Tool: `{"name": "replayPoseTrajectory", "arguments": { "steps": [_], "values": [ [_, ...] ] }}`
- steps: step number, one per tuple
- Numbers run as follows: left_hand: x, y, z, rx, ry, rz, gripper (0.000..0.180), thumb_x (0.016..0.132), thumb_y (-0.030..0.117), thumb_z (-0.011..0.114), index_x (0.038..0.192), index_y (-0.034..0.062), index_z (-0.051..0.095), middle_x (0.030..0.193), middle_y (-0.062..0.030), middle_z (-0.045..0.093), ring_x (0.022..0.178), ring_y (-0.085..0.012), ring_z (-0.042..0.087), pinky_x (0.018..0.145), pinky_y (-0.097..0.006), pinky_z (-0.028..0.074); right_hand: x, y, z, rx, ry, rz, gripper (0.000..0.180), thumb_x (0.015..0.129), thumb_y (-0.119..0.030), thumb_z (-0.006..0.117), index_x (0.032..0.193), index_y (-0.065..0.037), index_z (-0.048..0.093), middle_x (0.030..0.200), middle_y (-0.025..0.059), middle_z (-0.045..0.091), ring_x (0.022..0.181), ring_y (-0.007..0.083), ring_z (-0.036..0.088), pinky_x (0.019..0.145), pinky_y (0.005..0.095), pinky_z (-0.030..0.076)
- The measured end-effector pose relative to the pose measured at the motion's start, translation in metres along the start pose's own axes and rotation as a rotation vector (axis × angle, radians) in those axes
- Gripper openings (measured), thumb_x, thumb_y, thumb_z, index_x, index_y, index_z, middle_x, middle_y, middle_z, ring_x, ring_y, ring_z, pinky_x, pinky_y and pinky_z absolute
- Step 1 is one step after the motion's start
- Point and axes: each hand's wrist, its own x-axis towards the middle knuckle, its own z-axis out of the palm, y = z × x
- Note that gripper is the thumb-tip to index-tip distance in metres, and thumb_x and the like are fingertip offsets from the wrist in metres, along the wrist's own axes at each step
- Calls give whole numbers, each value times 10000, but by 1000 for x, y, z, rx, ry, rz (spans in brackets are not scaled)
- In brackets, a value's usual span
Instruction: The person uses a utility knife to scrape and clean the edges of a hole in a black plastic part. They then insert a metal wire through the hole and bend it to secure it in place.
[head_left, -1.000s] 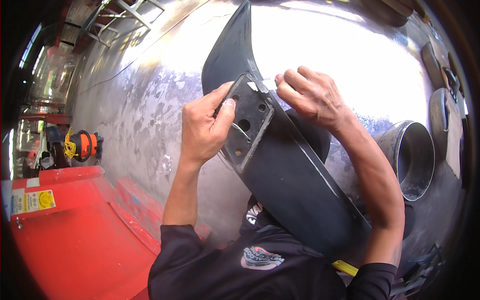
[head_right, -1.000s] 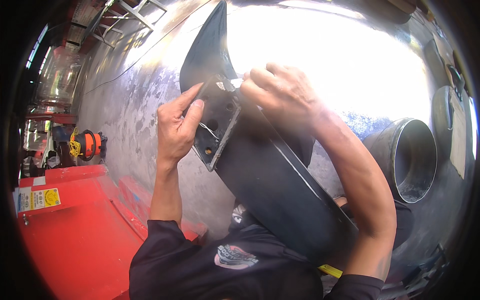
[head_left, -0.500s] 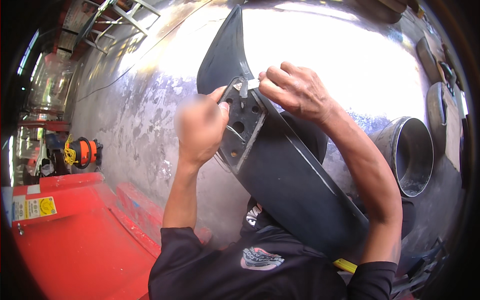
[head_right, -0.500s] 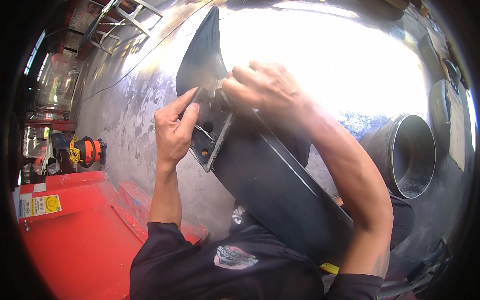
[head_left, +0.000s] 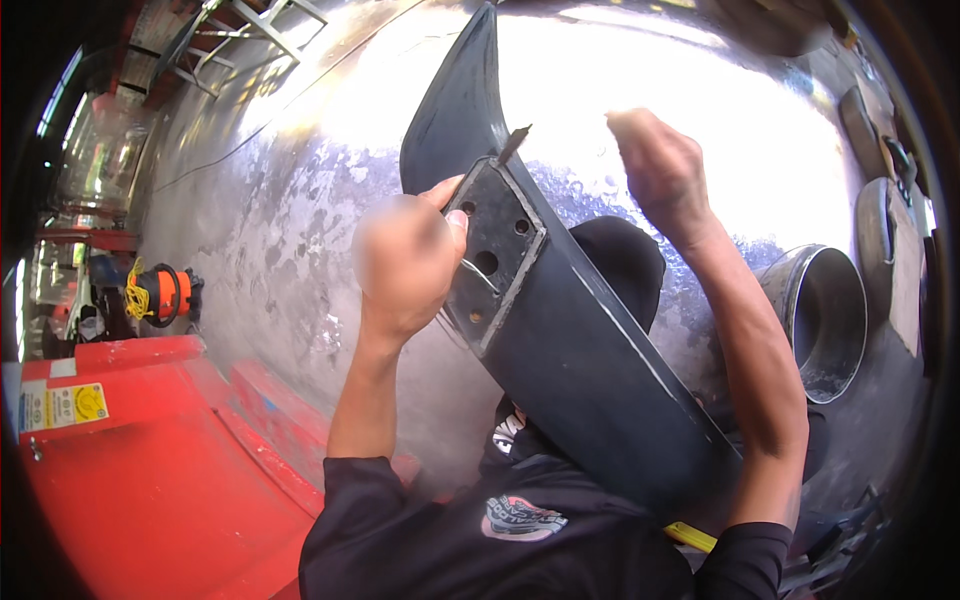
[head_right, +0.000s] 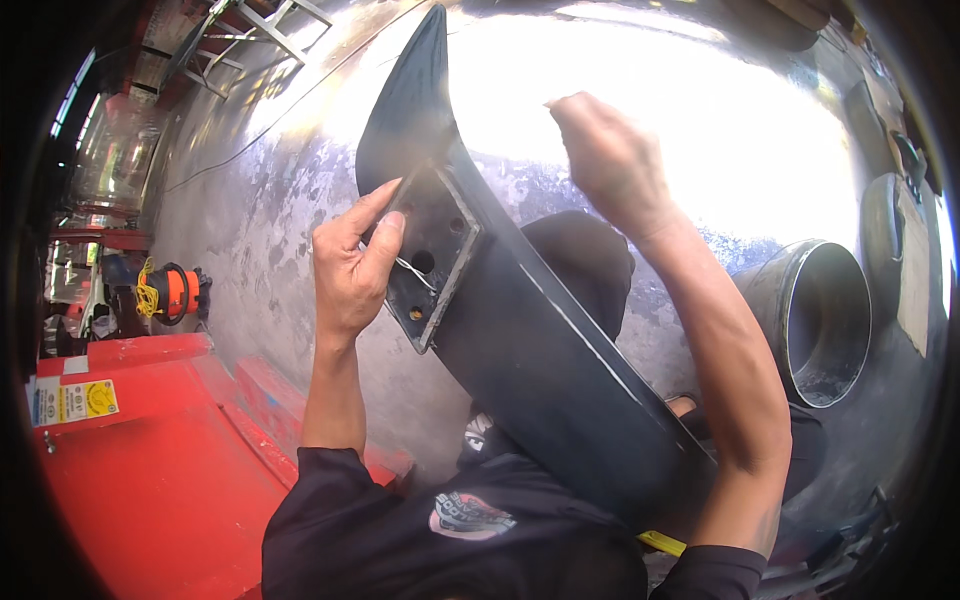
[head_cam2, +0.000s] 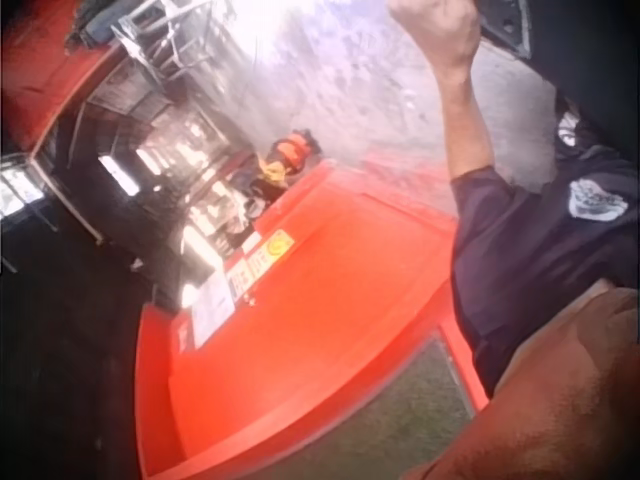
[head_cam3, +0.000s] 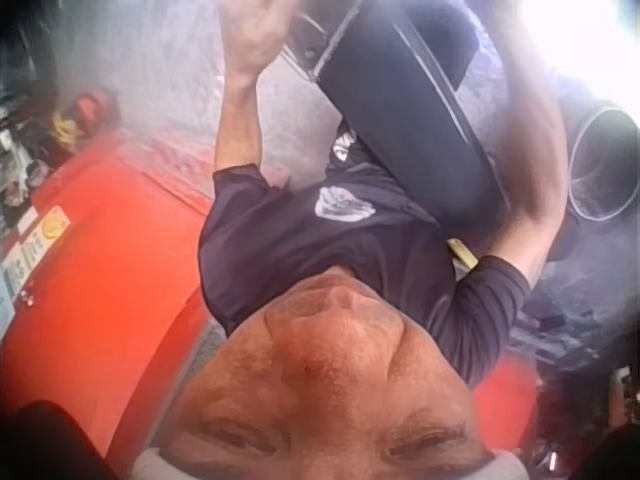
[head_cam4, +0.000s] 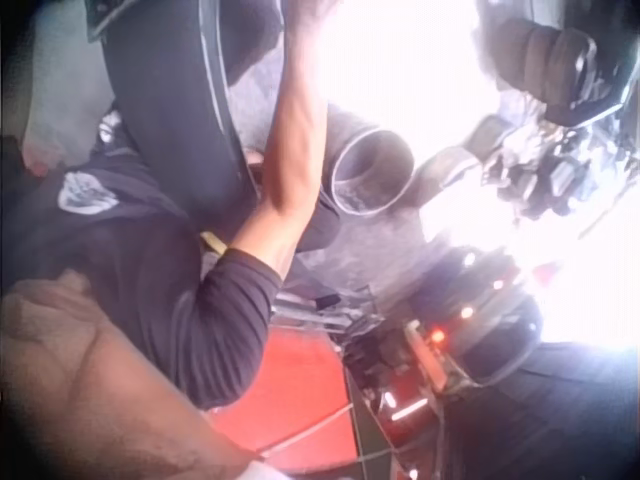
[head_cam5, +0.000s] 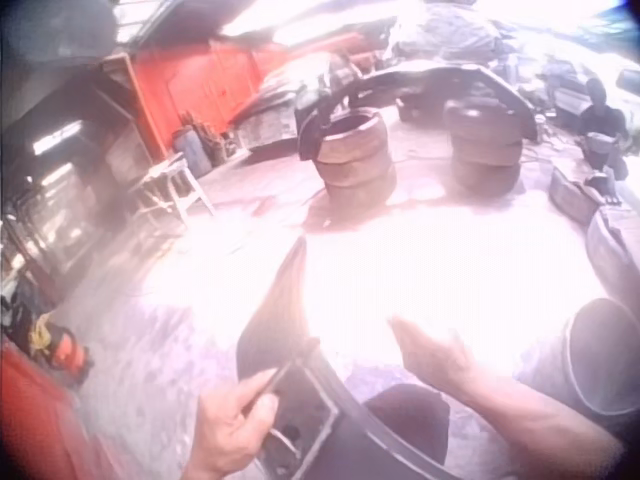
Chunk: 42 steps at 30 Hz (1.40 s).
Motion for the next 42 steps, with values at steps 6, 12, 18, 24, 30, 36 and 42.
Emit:
{"name": "replayPoseTrajectory", "arguments": {
  "steps": [6, 12, 18, 24, 30, 36, 42],
  "values": [
    [0, -4, 1, -3, 14, 25, 336, 987, 43, 657, 1287, -61, 764, 945, -171, 813, 749, -161, 730, 690, -306, 560, 15, -36, -15, 486, -33, 835, 293, 1019, -45, 566, 1290, 7, 666, 883, 133, 734, 823, 164, 693, 765, 342, 580],
    [3, 9, 3, 42, -6, 8, 335, 988, 50, 660, 1287, -62, 761, 1008, -193, 823, 788, -196, 754, 713, -323, 570, 48, -84, 1, 589, -400, 611, 318, 1012, -213, 780, 1218, 27, 743, 737, 79, 650, 699, 165, 605, 661, 368, 485],
    [4, 6, 2, 73, -7, 29, 330, 988, 53, 667, 1281, -70, 758, 955, -194, 811, 739, -197, 742, 690, -327, 560, 50, -81, 16, 253, -414, 303, 135, 977, -86, 714, 935, 13, 632, 784, 182, 673, 723, 348, 695, 680, 474, 527],
    [0, 7, -2, 54, 4, 42, 326, 993, 58, 677, 1278, -75, 761, 900, -176, 802, 715, -181, 726, 677, -318, 554, 84, -17, 9, -92, -317, 231, 159, 1013, -123, 682, 884, -38, 645, 900, 166, 729, 765, 356, 730, 717, 491, 581],
    [-1, 16, -9, 82, -76, -57, 437, 1004, 61, 662, 1431, -27, 692, 1011, -205, 811, 732, -183, 726, 702, -331, 565, 4, 47, -37, -278, -416, 458, 202, 1077, -134, 624, 994, -22, 770, 889, 186, 757, 836, 329, 761, 801, 477, 599],
    [22, 35, -26, 435, -394, 140, 623, 958, 4, 608, 1578, 58, 592, 1214, -190, 757, 920, -346, 757, 825, -409, 585, -18, 38, -52, -211, -455, 752, 194, 1067, -120, 634, 1017, 10, 769, 930, 218, 788, 857, 362, 777, 795, 494, 590],
    [43, 37, -25, 425, -517, 256, 640, 927, -17, 562, 1566, 17, 570, 1338, -177, 691, 1124, -357, 691, 1062, -421, 520, -14, 3, -57, 82, -436, 877, 203, 1055, -102, 612, 1082, 38, 755, 826, 174, 748, 737, 235, 707, 710, 416, 564]
  ]
}}
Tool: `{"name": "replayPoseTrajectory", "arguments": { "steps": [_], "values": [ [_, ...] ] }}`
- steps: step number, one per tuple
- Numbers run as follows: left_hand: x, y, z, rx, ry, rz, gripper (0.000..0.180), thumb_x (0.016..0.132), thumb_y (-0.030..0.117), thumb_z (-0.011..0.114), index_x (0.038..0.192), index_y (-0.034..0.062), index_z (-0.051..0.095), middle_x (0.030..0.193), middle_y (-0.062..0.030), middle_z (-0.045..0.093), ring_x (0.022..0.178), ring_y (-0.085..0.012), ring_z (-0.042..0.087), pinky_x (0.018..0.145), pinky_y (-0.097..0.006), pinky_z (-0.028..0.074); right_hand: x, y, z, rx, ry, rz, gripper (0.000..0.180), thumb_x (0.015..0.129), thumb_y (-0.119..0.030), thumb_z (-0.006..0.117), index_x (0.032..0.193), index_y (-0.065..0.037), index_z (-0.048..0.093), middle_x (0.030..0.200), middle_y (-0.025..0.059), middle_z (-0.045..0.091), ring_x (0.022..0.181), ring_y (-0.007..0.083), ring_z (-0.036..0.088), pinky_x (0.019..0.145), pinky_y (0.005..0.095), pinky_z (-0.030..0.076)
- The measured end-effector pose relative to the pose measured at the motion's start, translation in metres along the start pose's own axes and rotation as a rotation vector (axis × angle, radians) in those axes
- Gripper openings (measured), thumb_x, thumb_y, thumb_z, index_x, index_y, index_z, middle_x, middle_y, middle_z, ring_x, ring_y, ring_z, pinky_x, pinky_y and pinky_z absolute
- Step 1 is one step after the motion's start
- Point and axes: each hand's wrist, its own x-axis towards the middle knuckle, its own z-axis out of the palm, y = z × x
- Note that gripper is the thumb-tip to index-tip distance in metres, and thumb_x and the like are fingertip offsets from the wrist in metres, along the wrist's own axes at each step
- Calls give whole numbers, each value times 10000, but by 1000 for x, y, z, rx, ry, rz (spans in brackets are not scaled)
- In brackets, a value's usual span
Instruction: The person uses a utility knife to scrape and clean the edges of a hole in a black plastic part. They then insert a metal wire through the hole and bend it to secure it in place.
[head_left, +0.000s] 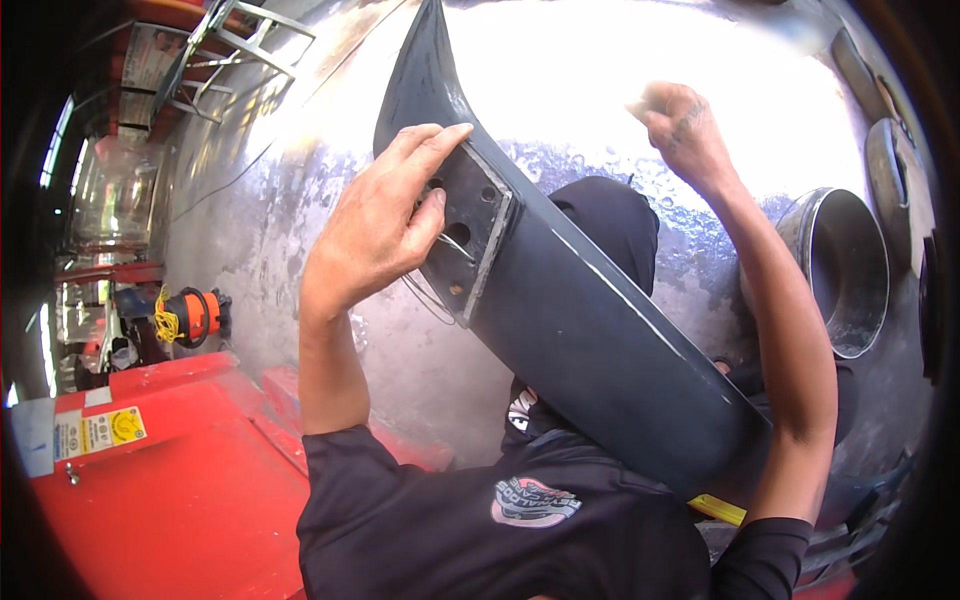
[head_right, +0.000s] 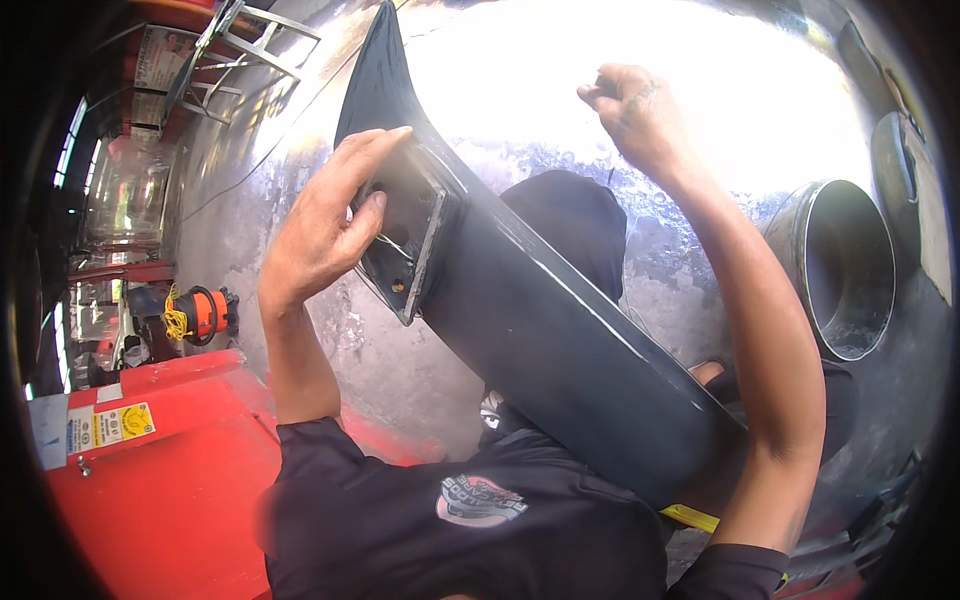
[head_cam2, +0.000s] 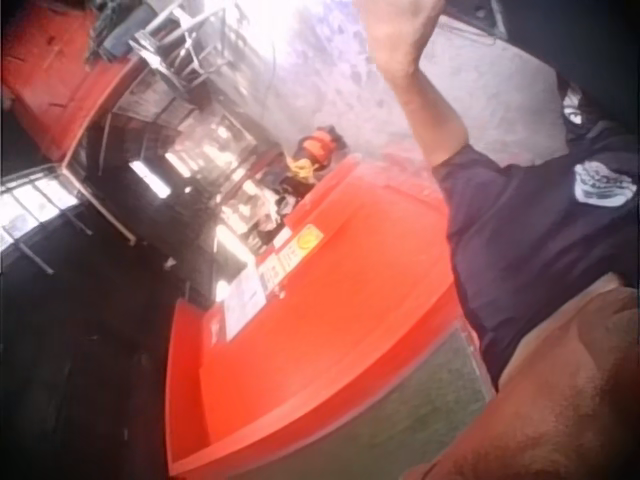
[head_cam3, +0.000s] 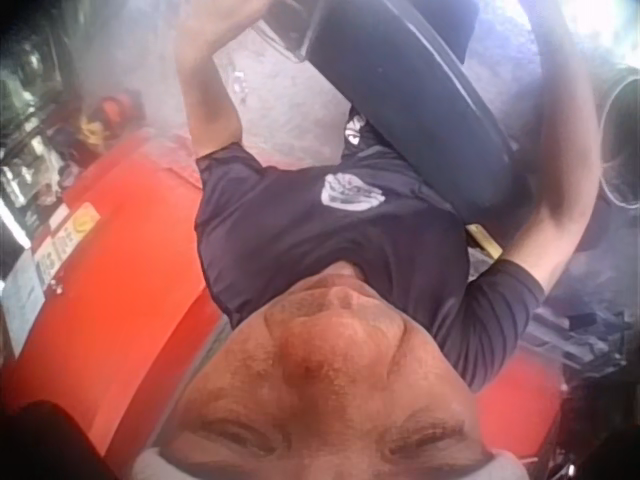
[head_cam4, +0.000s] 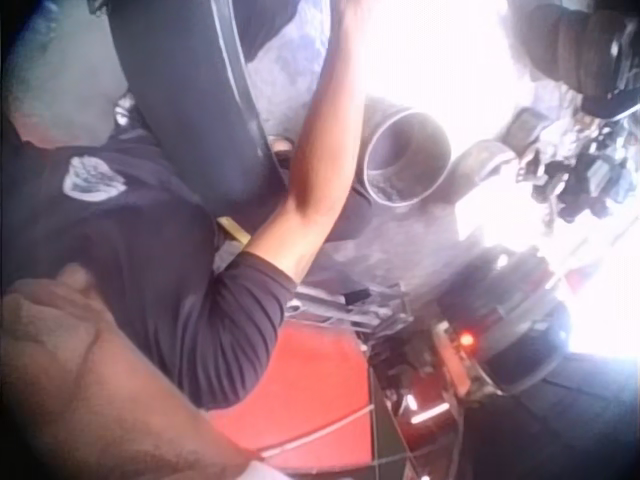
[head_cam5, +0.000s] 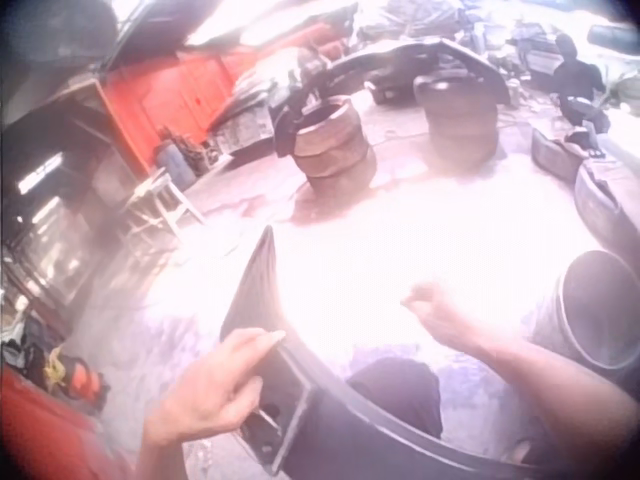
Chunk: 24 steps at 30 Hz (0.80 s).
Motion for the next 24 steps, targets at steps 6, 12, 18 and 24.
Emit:
{"name": "replayPoseTrajectory", "arguments": {
  "steps": [6, 12, 18, 24],
  "values": [
    [11, -10, -15, -331, -50, -116, 468, 981, 109, 693, 1438, 10, 674, 1204, -88, 706, 893, -148, 650, 803, -309, 552, -90, -86, 27, 574, -353, 31, 306, 1104, -115, 545, 1355, 11, 667, 811, 125, 726, 708, 208, 718, 702, 380, 586],
    [30, -28, -11, -372, -32, -173, 331, 1058, 238, 743, 1284, -2, 775, 972, -24, 782, 839, -105, 686, 762, -280, 560, -108, -96, 37, 823, -326, 263, 326, 1144, -130, 502, 1427, -21, 622, 772, 44, 653, 609, 123, 620, 596, 320, 521],
    [59, -42, -9, -440, -71, -2, 151, 1002, 143, 776, 1001, -7, 796, 826, 4, 716, 739, -80, 655, 681, -271, 543, -115, -98, 42, 729, -320, 196, 308, 1147, -156, 520, 1380, -13, 662, 789, 28, 659, 601, 94, 601, 566, 285, 501],
    [55, -25, -5, -264, 48, 48, 48, 892, -14, 711, 938, -14, 725, 831, -87, 716, 782, -208, 674, 766, -347, 547, -118, -96, 44, 731, -314, 170, 299, 1150, -159, 531, 1375, -16, 665, 788, 12, 660, 592, 80, 591, 545, 265, 486]
  ]
}}
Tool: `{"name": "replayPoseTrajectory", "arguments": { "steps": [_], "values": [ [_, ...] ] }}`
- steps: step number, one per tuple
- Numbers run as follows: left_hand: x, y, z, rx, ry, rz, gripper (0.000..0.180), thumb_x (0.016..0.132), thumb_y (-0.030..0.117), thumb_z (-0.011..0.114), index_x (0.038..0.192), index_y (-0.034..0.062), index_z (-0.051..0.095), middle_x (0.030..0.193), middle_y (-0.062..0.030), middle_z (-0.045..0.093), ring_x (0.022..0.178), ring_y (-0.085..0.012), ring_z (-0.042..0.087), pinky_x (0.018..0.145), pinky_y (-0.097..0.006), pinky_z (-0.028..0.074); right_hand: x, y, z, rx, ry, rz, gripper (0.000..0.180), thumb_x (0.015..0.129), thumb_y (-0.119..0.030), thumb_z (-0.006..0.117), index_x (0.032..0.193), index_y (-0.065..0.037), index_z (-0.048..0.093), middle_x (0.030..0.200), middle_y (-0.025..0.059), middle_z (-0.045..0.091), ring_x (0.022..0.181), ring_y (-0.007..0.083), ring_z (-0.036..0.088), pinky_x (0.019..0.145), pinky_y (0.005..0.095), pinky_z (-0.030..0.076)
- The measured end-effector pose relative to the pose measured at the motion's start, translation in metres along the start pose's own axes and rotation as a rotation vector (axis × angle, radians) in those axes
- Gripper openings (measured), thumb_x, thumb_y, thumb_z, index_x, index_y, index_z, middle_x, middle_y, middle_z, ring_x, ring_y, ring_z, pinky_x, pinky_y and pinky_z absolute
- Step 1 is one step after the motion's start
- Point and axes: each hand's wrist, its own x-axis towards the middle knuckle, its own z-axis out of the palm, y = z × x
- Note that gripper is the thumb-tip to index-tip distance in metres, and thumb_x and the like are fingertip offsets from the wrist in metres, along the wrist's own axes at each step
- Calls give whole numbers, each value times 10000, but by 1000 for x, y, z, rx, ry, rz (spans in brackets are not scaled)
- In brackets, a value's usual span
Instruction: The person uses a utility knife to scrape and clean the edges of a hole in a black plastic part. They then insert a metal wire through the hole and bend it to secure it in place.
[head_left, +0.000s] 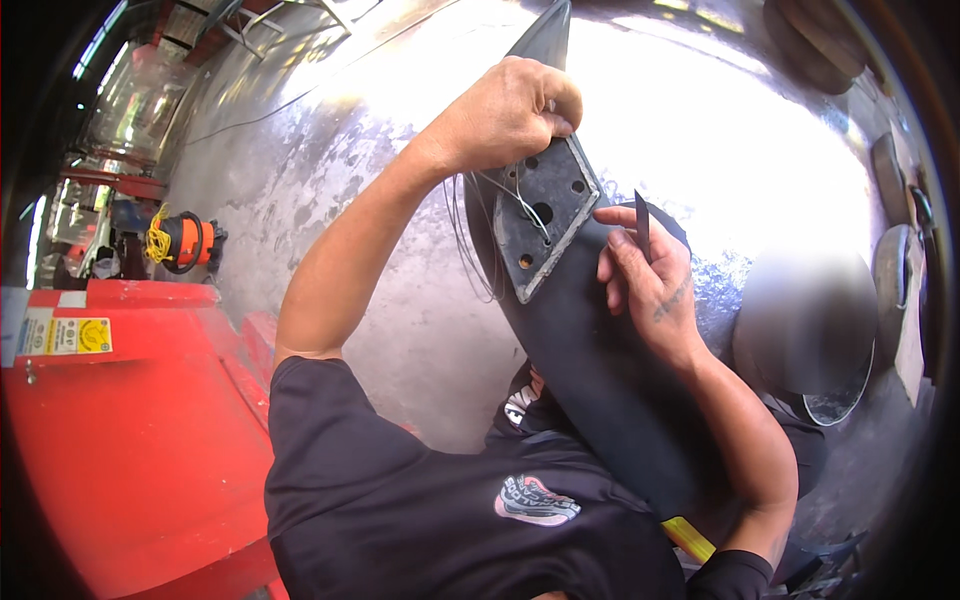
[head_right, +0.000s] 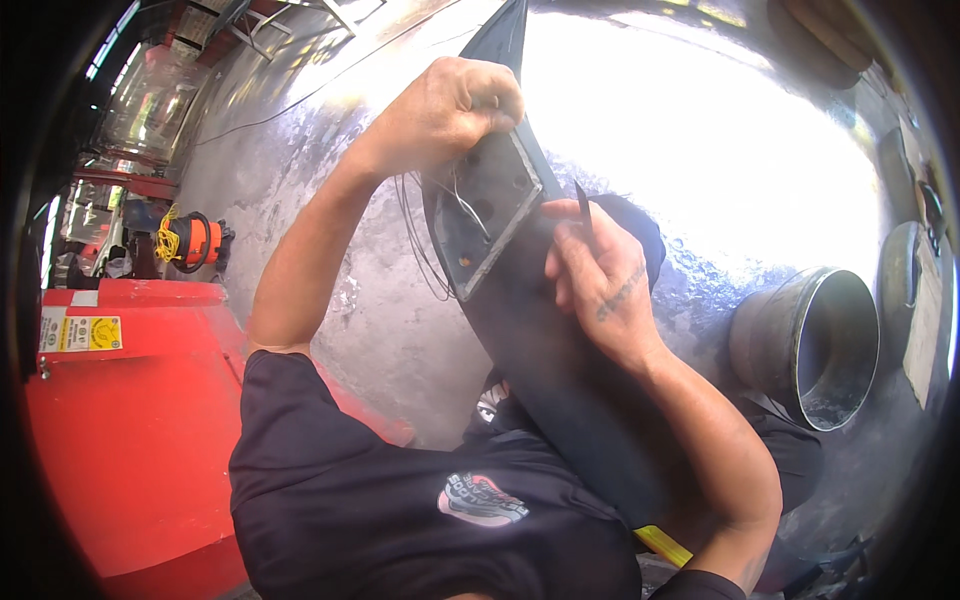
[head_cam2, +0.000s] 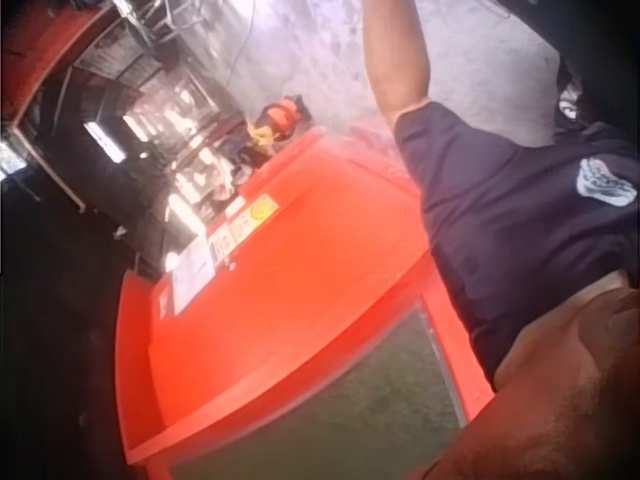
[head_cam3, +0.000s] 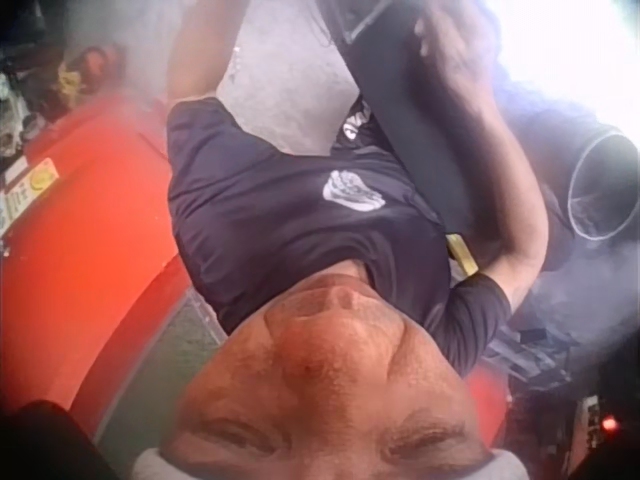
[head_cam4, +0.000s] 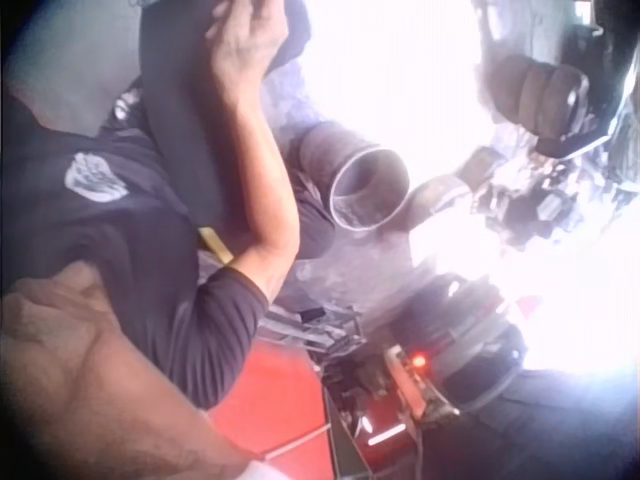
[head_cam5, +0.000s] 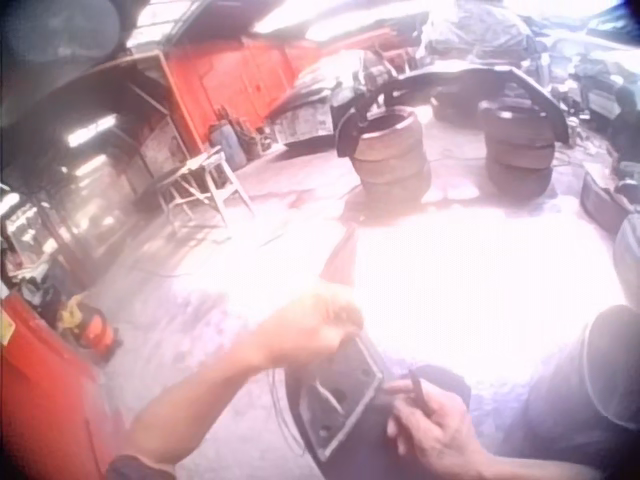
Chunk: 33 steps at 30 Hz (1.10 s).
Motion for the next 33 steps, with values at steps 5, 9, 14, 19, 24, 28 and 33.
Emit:
{"name": "replayPoseTrajectory", "arguments": {
  "steps": [5, 9, 14, 19, 24, 28, 33],
  "values": [
    [-12, -8, 9, -3, 82, 109, 73, 933, -14, 685, 1004, -3, 673, 912, -104, 684, 874, -251, 672, 828, -366, 548, 0, -2, 3, -7, 1, 17, 284, 1149, -150, 535, 1359, -24, 677, 784, 9, 660, 594, 77, 589, 546, 263, 480],
    [-14, -17, 9, 32, 62, 66, 43, 1018, 44, 668, 1029, 20, 634, 887, -68, 645, 895, -203, 644, 893, -335, 523, 1, 0, 3, 2, 7, 3, 276, 1142, -140, 537, 1337, -14, 688, 776, 11, 665, 596, 81, 588, 552, 272, 474],
    [-33, -23, -15, -409, 279, -106, 180, 1148, 191, 606, 1053, 51, 670, 927, -8, 667, 879, -116, 618, 842, -290, 510, 2, -4, 2, -7, 13, -8, 280, 1126, -123, 535, 1324, -4, 694, 759, 18, 661, 598, 82, 587, 558, 276, 474],
    [-36, -25, -25, -182, 159, -239, 213, 1114, 218, 682, 1016, 34, 727, 963, -25, 710, 899, -115, 659, 843, -291, 534, 1, -5, 2, -6, 7, 3, 284, 1126, -135, 532, 1319, 0, 692, 755, 20, 659, 595, 83, 588, 556, 278, 476],
    [-21, -8, 2, -61, 83, -64, 144, 998, 136, 775, 1077, 18, 797, 960, -13, 749, 885, -128, 681, 834, -296, 547, 1, 3, 4, -17, 10, -24, 277, 1132, -150, 535, 1310, -1, 688, 766, 22, 653, 599, 83, 593, 548, 278, 480],
    [-12, -17, 8, -39, 16, -77, 113, 991, 109, 765, 997, 0, 791, 921, -19, 733, 862, -128, 678, 804, -305, 546, -1, -1, 3, 20, 7, 10, 279, 1154, -183, 540, 1316, -1, 676, 773, 5, 638, 605, 73, 579, 543, 258, 472],
    [-17, -6, 16, 11, 202, -178, 169, 1051, 158, 730, 1171, 58, 794, 1080, -116, 800, 942, -242, 751, 855, -339, 571, -4, -1, 3, 1, 29, -3, 261, 1140, -173, 553, 1247, 13, 702, 755, -1, 618, 627, 74, 559, 577, 275, 461]
  ]
}}
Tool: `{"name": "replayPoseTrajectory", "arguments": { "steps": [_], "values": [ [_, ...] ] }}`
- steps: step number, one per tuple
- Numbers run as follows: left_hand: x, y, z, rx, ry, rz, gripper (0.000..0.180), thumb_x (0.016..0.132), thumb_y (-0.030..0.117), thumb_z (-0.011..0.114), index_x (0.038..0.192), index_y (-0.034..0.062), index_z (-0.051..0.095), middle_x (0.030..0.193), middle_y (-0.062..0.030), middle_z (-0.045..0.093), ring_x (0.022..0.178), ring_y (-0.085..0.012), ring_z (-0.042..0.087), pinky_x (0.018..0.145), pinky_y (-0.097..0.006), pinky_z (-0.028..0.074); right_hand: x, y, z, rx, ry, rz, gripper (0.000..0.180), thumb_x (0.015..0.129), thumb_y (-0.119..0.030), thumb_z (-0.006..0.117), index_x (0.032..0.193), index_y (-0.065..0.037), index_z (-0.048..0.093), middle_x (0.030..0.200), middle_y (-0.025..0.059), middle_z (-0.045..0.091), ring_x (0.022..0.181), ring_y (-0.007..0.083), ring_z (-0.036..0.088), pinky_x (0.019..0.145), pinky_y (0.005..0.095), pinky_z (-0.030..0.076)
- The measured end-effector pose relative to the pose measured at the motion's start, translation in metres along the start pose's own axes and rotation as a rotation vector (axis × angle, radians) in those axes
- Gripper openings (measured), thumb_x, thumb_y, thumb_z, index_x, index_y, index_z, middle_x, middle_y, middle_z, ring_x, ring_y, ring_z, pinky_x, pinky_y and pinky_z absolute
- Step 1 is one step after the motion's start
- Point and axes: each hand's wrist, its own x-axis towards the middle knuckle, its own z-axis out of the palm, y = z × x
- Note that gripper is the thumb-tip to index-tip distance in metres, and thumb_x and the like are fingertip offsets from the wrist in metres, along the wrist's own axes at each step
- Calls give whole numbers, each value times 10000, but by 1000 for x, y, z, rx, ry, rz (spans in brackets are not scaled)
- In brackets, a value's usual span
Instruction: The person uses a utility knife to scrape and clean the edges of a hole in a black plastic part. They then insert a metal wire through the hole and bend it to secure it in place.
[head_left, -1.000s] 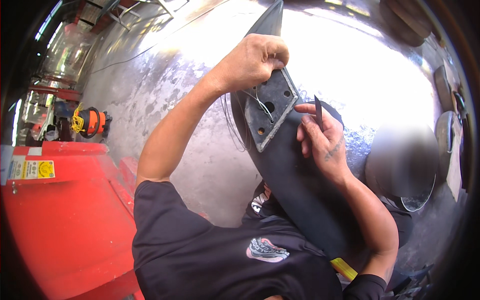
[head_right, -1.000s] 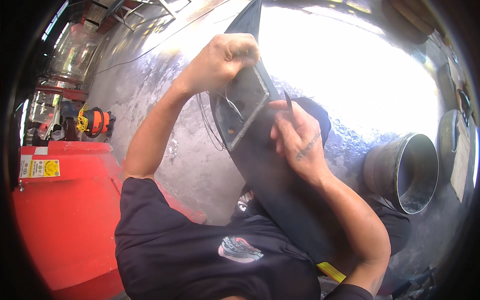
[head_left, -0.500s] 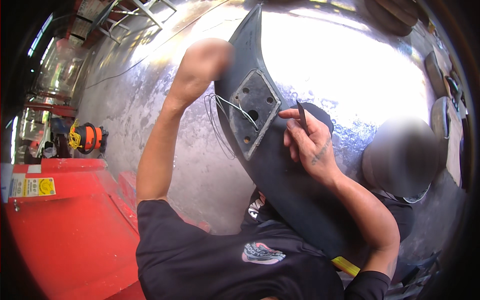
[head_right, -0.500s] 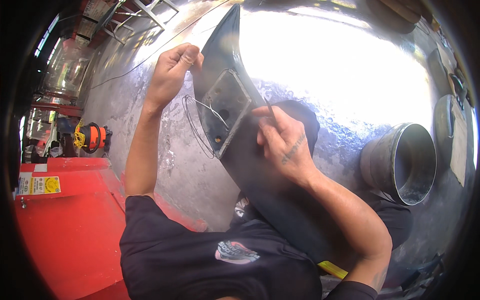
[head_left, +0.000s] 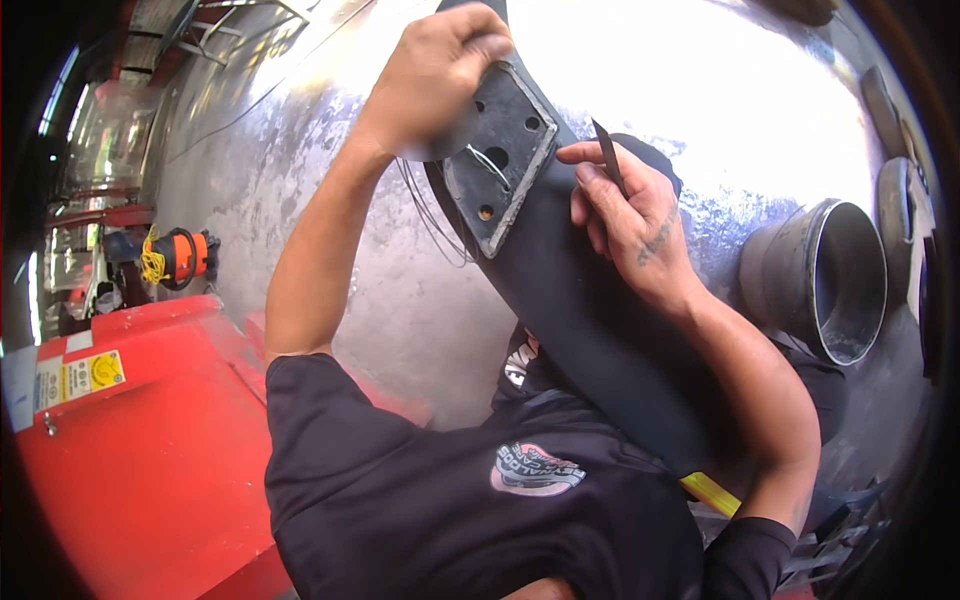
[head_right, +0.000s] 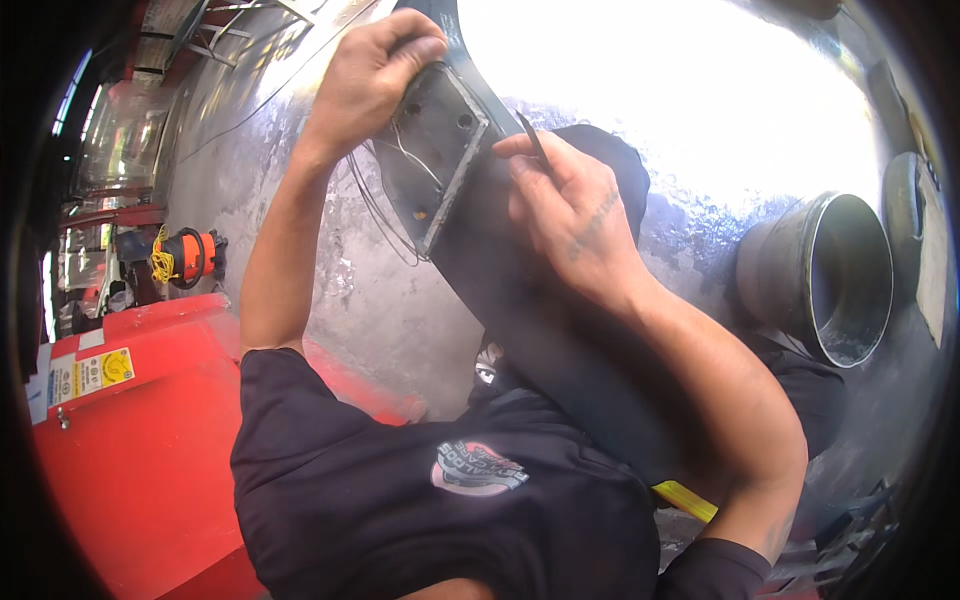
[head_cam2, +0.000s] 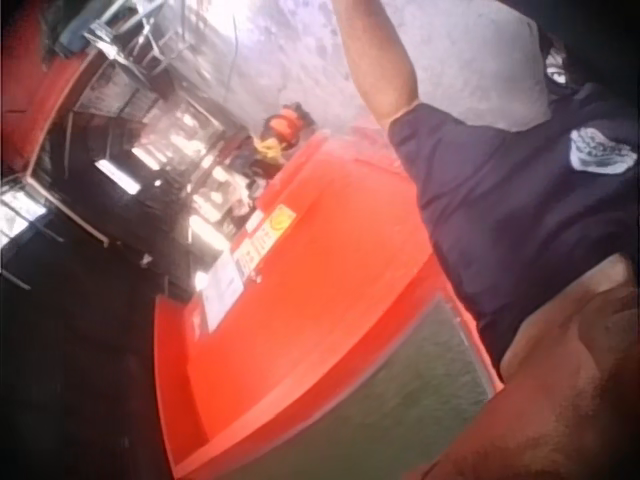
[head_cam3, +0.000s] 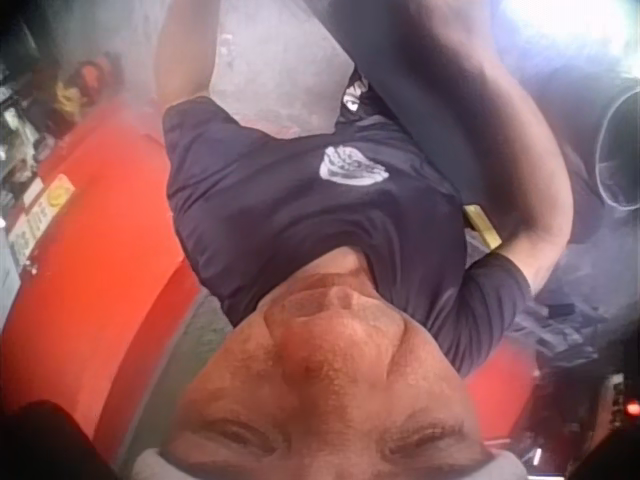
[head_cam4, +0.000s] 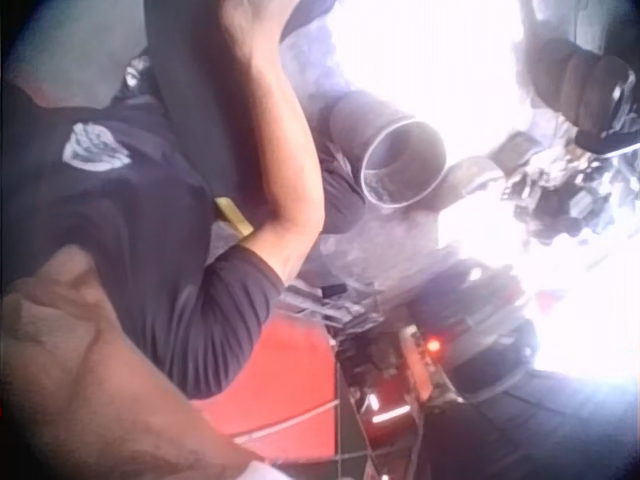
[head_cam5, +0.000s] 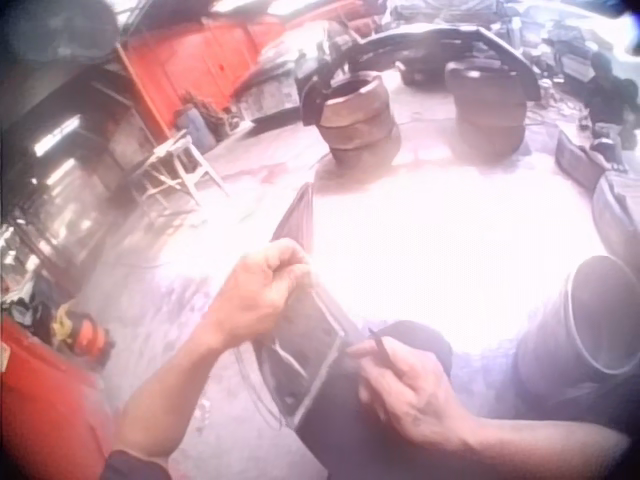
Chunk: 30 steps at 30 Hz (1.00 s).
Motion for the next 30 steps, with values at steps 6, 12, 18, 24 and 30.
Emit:
{"name": "replayPoseTrajectory", "arguments": {
  "steps": [6, 12, 18, 24, 30],
  "values": [
    [-54, 45, -25, 191, 178, 327, 161, 921, 68, 863, 989, -20, 747, 929, -67, 729, 845, -159, 670, 772, -288, 517, 3, 7, -2, -15, -17, -89, 248, 1093, -158, 561, 1182, 25, 703, 728, 33, 601, 678, 121, 590, 647, 327, 501],
    [-123, 70, 25, 435, -12, 244, 328, 778, 82, 959, 1042, 18, 776, 987, -104, 731, 900, -271, 673, 790, -388, 543, 6, 22, -5, -1, -7, -161, 242, 1118, -181, 577, 1193, 3, 715, 752, 15, 621, 639, 85, 564, 590, 282, 454],
    [-136, 54, 48, 351, 178, 206, 153, 865, -19, 868, 985, -11, 774, 950, -101, 724, 853, -231, 651, 753, -349, 527, 9, 31, -4, -52, 8, -265, 230, 1111, -144, 580, 1192, 26, 711, 755, 16, 608, 690, 92, 570, 637, 297, 468],
    [-137, 53, 51, 214, 227, 89, 93, 898, -33, 833, 967, -15, 773, 920, -124, 726, 853, -262, 663, 765, -364, 534, 9, 34, -5, -67, 21, -296, 260, 1107, -172, 572, 1192, 40, 696, 761, 51, 617, 726, 125, 591, 687, 330, 483],
    [-142, 51, 47, 217, 192, 152, 113, 934, -14, 827, 1039, -22, 785, 997, -114, 732, 901, -212, 668, 816, -328, 536, 1, 38, -3, -212, 95, -646, 227, 1026, -161, 602, 1110, 42, 659, 869, 155, 652, 823, 313, 667, 761, 428, 532]
  ]
}}
